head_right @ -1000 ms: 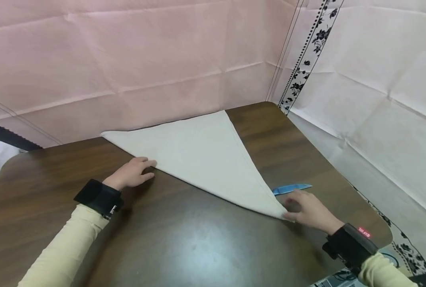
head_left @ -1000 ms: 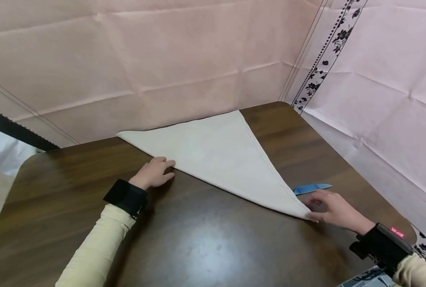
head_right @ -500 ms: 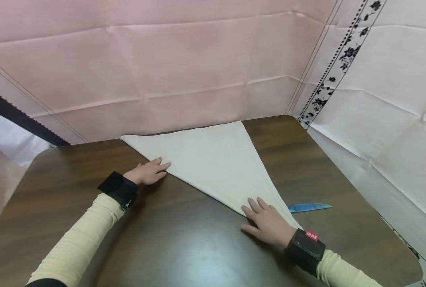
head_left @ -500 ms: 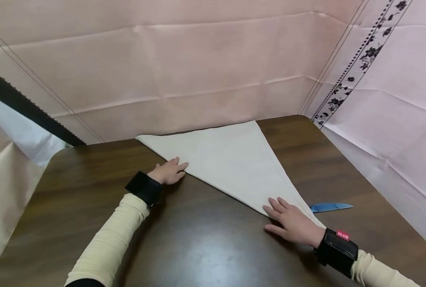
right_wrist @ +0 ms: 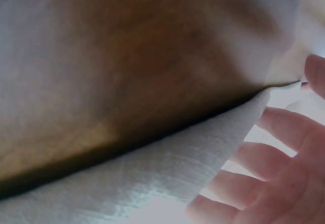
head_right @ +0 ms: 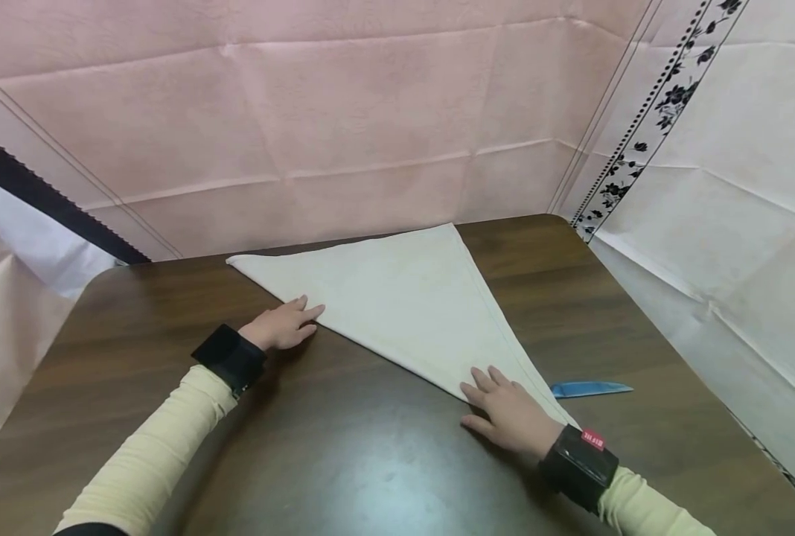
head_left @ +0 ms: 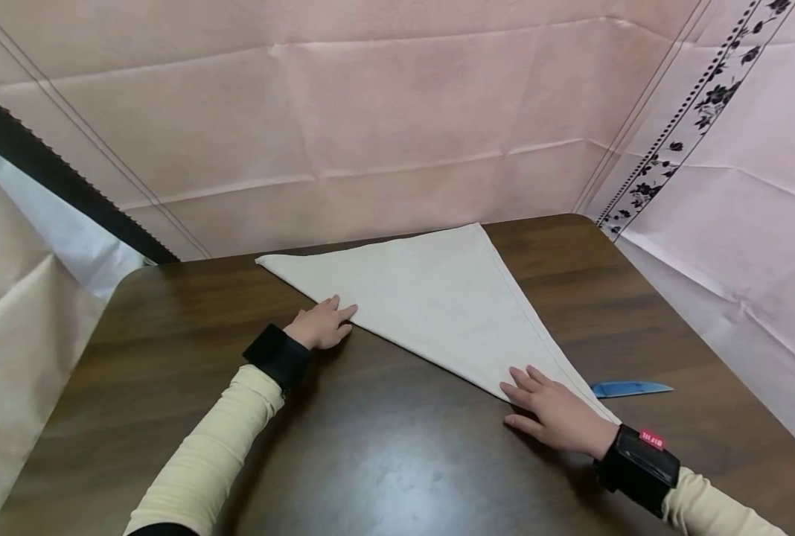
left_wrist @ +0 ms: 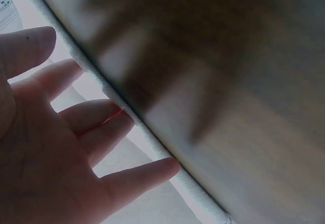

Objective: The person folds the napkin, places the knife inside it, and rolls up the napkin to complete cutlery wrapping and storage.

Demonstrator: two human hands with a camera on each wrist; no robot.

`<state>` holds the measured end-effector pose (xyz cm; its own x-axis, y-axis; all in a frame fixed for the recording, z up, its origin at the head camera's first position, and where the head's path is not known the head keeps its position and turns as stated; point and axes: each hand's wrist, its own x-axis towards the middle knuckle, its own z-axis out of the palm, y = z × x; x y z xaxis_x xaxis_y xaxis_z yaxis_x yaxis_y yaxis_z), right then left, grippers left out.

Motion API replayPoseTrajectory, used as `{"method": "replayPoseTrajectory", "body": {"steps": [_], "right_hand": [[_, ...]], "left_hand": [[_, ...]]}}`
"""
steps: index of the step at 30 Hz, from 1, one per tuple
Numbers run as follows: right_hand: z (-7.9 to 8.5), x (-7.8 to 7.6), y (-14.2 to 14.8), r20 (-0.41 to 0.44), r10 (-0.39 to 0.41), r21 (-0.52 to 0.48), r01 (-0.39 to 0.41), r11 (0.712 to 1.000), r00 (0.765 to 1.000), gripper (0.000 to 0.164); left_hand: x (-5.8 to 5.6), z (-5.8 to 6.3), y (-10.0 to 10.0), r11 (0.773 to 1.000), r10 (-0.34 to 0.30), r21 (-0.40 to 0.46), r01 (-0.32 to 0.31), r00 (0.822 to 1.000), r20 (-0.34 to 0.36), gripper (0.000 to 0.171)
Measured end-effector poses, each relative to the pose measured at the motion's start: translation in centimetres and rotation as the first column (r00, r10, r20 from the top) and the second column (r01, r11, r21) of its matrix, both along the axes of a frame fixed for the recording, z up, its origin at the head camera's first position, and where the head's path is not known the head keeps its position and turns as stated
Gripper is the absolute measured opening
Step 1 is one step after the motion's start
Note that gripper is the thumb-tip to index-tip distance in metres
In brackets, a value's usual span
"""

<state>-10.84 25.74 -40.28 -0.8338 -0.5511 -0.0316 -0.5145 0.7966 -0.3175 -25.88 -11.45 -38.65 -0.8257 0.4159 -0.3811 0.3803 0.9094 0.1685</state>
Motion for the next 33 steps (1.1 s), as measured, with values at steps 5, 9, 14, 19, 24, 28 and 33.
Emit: {"method": "replayPoseTrajectory", "body": {"steps": [5,9,14,19,24,28,33], "right_hand": [[0.2,-0.3,-0.1,0.008,0.004,0.010,-0.004,1.000,1.000,0.046],[0.4,-0.5,-0.1,0.021,0.000,0.010,0.000,1.000,1.000,0.044],[0.4,-0.7,-0.1,0.028,0.004,0.016,-0.004,1.000,1.000,0.043],[0.3,-0.9,-0.2,0.031,0.010,0.020,-0.011,1.000,0.999,0.042],[0.4,-1.1,-0.3,0.036,0.021,0.027,-0.022,0.999,0.999,0.040],[0.5,-1.1,-0.3,0.032,0.024,0.025,-0.025,0.999,0.999,0.037],[0.6,-1.3,-0.4,0.030,0.029,0.015,-0.030,0.999,0.999,0.036]], "left_hand": [[0.6,0.0,0.0,1.000,-0.002,0.007,0.002,1.000,-0.018,0.049],[1.2,0.1,-0.2,1.000,-0.007,0.017,0.008,1.000,-0.027,0.049],[1.8,0.0,-0.7,1.000,0.000,0.016,0.001,0.999,-0.046,0.047],[2.5,0.1,-0.9,1.000,0.021,0.007,-0.020,0.998,-0.062,0.046],[3.5,0.5,-0.9,1.000,0.022,-0.017,-0.023,0.995,-0.096,0.044],[4.1,0.5,-0.9,1.000,0.011,-0.021,-0.013,0.994,-0.111,0.044],[4.6,0.4,-1.3,1.000,0.004,-0.022,-0.007,0.992,-0.126,0.043]]}}
